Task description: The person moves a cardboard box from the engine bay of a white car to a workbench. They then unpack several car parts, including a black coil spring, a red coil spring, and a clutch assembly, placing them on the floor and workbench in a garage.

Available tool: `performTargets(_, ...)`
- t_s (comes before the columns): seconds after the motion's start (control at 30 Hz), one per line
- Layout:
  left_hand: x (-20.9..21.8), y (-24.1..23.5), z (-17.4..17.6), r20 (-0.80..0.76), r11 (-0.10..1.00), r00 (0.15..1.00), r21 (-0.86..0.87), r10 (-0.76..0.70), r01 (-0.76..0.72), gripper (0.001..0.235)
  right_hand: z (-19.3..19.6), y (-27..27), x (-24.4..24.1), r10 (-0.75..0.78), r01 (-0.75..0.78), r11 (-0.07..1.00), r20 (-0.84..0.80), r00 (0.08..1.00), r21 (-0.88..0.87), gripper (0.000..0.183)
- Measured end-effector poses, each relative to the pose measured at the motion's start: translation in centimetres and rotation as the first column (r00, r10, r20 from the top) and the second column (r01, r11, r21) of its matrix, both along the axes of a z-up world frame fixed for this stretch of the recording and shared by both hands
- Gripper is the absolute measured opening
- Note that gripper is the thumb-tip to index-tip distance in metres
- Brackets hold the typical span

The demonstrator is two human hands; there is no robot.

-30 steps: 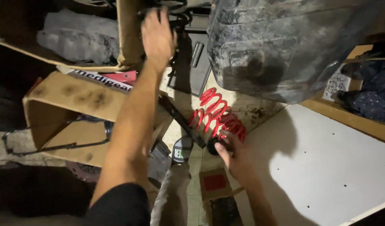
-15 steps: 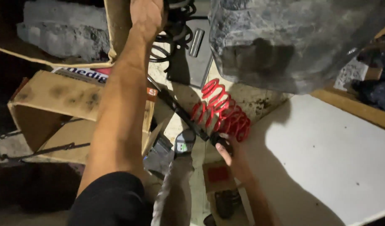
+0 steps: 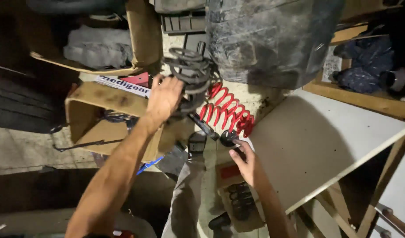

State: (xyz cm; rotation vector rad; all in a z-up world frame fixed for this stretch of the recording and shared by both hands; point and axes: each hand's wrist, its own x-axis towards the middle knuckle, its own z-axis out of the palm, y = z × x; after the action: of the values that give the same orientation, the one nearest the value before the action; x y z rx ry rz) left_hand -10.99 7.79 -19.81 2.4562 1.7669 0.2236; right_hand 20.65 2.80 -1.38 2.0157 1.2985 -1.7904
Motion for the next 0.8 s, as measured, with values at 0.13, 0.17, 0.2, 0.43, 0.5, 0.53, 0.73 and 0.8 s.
performTargets(0.13,3.3,-4.9,5.9,0.026,0.999,0.999,-0.023,0.023,-0.023,0.042,1.1,-3.1,2.4,0.010,-0.009,0.999,-0.020,1.000,0.033,0.056)
performTargets(0.17,4.4,-6.5,7.5,0.048,0.998,0.998,-0.064,0.029,-0.026,0.037,1.8,-4.0,3.0,0.002,-0.002,1.000,-0.019,1.000,0.011,0.055)
performTargets(0.2,5.5,-7.7,9.1,0.068,0.995,0.997,-0.098,0.038,-0.031,0.031,2.2,-4.5,3.6,-0.003,0.003,1.000,-0.022,1.000,-0.002,0.055)
performTargets(0.43,13.9,-15.8,19.0,0.311,0.991,0.944,-0.107,0.110,-0.080,0.030,8.5,-10.4,7.7,-0.131,0.154,0.975,-0.144,0.981,0.160,0.061)
performTargets(0.5,16.4,-17.8,21.6,0.525,0.964,0.819,-0.237,0.231,-0.120,0.033,10.9,-12.7,8.9,-0.160,0.191,0.963,-0.166,0.973,0.190,0.081)
performTargets(0.53,17.6,-18.7,23.4,0.527,0.966,0.820,-0.232,0.224,-0.115,0.033,11.9,-14.0,9.7,-0.164,0.195,0.961,-0.166,0.972,0.195,0.081)
performTargets(0.73,24.3,-26.5,30.1,0.532,0.856,0.724,-0.492,0.440,-0.159,0.045,12.2,-20.4,16.6,0.169,0.123,0.645,-0.298,0.940,0.754,0.070)
performTargets(0.8,26.0,-29.5,30.8,0.554,0.849,0.692,-0.501,0.463,-0.167,0.045,12.3,-21.7,19.3,0.312,-0.042,0.542,-0.155,0.937,0.839,0.059)
